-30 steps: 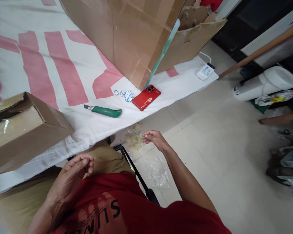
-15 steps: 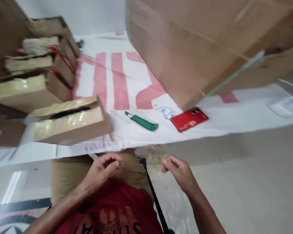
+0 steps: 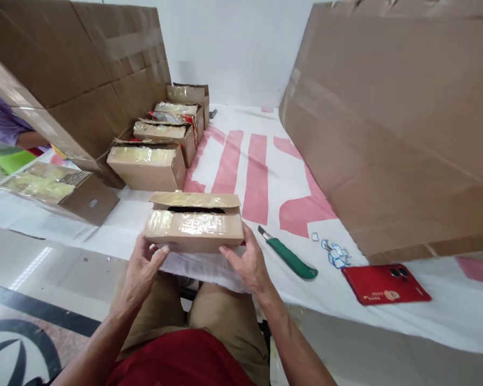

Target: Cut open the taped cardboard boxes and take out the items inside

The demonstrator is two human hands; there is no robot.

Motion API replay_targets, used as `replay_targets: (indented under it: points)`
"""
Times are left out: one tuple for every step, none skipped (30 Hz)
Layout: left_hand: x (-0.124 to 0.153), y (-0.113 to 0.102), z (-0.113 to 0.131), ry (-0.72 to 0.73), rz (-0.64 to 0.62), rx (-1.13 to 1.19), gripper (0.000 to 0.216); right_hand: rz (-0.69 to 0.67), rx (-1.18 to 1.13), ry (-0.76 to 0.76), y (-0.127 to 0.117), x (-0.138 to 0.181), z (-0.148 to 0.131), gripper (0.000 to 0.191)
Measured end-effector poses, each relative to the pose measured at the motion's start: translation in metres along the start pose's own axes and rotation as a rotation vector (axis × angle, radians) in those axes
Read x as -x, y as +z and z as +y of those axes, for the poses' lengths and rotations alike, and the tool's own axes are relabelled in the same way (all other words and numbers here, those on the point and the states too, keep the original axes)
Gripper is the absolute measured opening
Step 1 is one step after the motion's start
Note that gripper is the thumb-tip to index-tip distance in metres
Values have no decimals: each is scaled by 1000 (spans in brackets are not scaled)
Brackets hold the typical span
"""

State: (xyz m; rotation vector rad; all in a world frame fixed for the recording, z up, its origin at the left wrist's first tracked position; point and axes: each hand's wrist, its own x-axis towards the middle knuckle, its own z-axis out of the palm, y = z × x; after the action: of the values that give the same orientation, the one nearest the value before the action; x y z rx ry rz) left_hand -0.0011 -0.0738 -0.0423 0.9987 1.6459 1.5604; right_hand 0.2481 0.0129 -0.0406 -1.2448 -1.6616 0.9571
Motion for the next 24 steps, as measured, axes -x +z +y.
replay_targets:
  points:
    - [-1,2,0,-11,-26,39,67,7,10,6,4,2,1,68]
    - [-1,3,-1,-14,-34,73,64,26,32,8,6,7,1,65]
    - [0,3,-1,-13,-23,101,62,53,59,4,8,13,0,64]
    - [2,2,-2,-13,-7,121,61,80,89,-3,9,21,0,62]
    - [4,1,-2,-16,8,134,60,99,116,-14,10,30,-2,61]
    - [6,-2,-3,-20,23,140,59,114,138,-26,11,37,-3,59]
    - [8,-4,-4,-22,41,145,58,125,158,-39,13,44,-5,58]
    - [10,-8,-4,-23,61,153,56,131,174,-53,16,48,-7,57]
    - [11,-11,-4,-21,82,162,55,135,187,-71,19,51,-9,56]
    - [12,-15,-5,-20,101,171,55,139,198,-94,23,52,-12,56]
    - [14,-20,-5,-15,123,180,55,141,206,-120,27,52,-14,56]
    - [15,-24,-5,-9,143,187,55,139,214,-147,31,51,-16,56]
    - [16,-29,-6,-3,158,191,56,132,221,-171,35,49,-19,55]
    - [17,-33,-6,3,170,193,56,124,229,-190,40,47,-21,54]
    - [17,-37,-6,9,183,197,57,116,234,-203,44,45,-22,54]
    - [17,-41,-6,17,199,203,56,108,236,-210,48,43,-23,54]
    - [16,-45,-5,26,215,208,56,101,234,-213,51,41,-24,54]
    - [15,-48,-3,32,230,206,57,95,227,-211,54,41,-23,55]
    - [12,-50,0,32,245,194,57,88,219,-204,56,40,-22,56]
    - [9,-51,3,24,259,174,58,81,210,-192,58,40,-20,57]
    - [5,-52,6,4,268,149,58,72,202,-175,58,40,-18,57]
    - [0,-52,9,-24,271,130,57,56,197,-154,57,40,-16,57]
    - [-4,-52,12,-53,273,125,56,34,189,-137,54,40,-14,57]
    - [-8,-50,15,-81,268,133,55,6,178,-126,50,38,-14,57]
